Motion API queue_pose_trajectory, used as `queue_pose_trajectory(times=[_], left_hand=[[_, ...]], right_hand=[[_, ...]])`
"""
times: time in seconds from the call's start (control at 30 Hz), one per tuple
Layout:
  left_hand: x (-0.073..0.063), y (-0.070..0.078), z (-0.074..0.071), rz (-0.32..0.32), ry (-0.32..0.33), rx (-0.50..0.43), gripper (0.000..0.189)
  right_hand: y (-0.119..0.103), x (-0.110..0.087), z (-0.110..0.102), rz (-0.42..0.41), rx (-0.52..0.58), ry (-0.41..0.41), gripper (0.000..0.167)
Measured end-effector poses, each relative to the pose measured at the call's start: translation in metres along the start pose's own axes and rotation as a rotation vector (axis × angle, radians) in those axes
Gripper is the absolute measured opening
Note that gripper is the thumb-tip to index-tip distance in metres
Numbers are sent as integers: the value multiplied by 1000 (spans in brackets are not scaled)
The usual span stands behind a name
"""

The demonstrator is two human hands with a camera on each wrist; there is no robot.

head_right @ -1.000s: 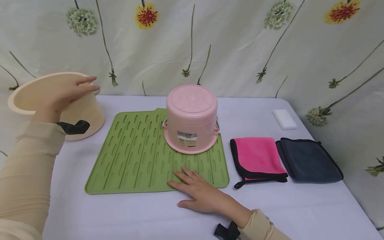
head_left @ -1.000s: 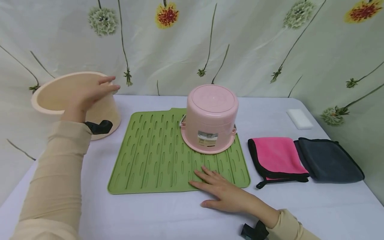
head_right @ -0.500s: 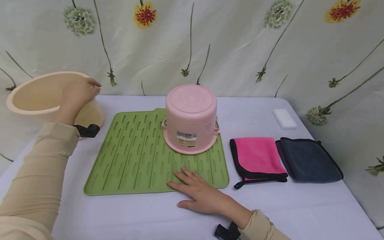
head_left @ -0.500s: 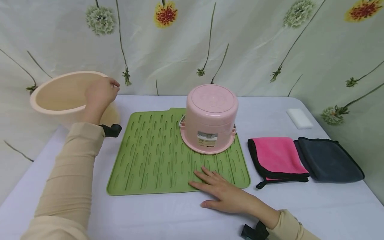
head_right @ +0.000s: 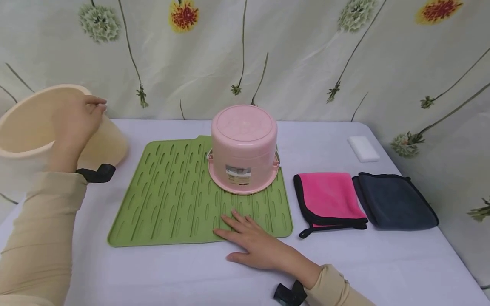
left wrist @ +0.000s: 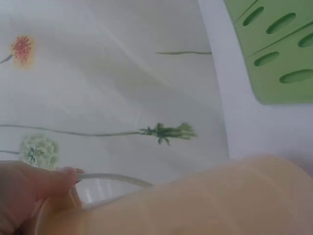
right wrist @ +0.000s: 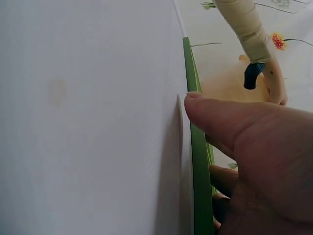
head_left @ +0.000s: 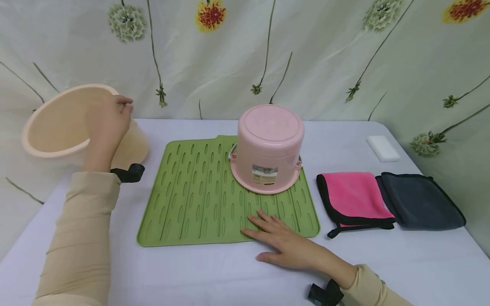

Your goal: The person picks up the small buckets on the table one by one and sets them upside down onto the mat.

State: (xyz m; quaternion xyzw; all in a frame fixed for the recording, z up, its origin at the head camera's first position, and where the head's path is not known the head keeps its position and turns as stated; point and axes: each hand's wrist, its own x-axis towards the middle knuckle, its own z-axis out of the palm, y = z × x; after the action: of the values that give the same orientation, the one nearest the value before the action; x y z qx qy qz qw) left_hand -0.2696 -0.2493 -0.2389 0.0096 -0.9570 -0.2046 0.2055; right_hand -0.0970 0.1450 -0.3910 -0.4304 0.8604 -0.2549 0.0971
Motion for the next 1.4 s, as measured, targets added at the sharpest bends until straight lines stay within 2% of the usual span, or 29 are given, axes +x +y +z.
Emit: queue_pose_trajectory(times=[0.17,0.27,0.37,0.47,0.63,0.73,0.8,0.9,1.07,1.13,1.23,1.33,1.4], left_hand=[[-10,-9,-13,-19,144,-27,34],[-16,-15,-17,-63,245,-64,33],[-22,-19,-22,-109,355,-143,31],[-28,-18,-27,-127,435,-253,30],[-38,-8,-38,-96,501,-395,26],[-47,1,-47,-73,513,-485,21],[-54,7,-52,-73,497,-544,20],[-68,16,-62,-123,416,-666,22],[-91,23,-73,-156,315,-996,30],[-99,22,-72,-122,285,-1117,33],[-109,17,-67,-76,202,-1231,36],[-116,8,-58,-22,101,-1325,32],[-120,3,-51,13,13,-1386,30]], right_hand=[[0,0,-1,1,8,4,59],[0,0,-1,2,12,4,59],[0,0,-1,1,17,2,58],[0,0,-1,2,26,-4,58],[0,0,-1,-2,31,-3,58],[0,0,-1,-1,30,3,58],[0,0,-1,0,29,5,58],[1,-1,-2,-3,29,3,58],[0,-2,-8,26,79,-19,57],[0,-3,-11,50,116,-20,56],[0,-3,-17,68,154,7,53],[-2,0,-23,42,171,75,49],[-4,2,-27,-6,177,151,49]])
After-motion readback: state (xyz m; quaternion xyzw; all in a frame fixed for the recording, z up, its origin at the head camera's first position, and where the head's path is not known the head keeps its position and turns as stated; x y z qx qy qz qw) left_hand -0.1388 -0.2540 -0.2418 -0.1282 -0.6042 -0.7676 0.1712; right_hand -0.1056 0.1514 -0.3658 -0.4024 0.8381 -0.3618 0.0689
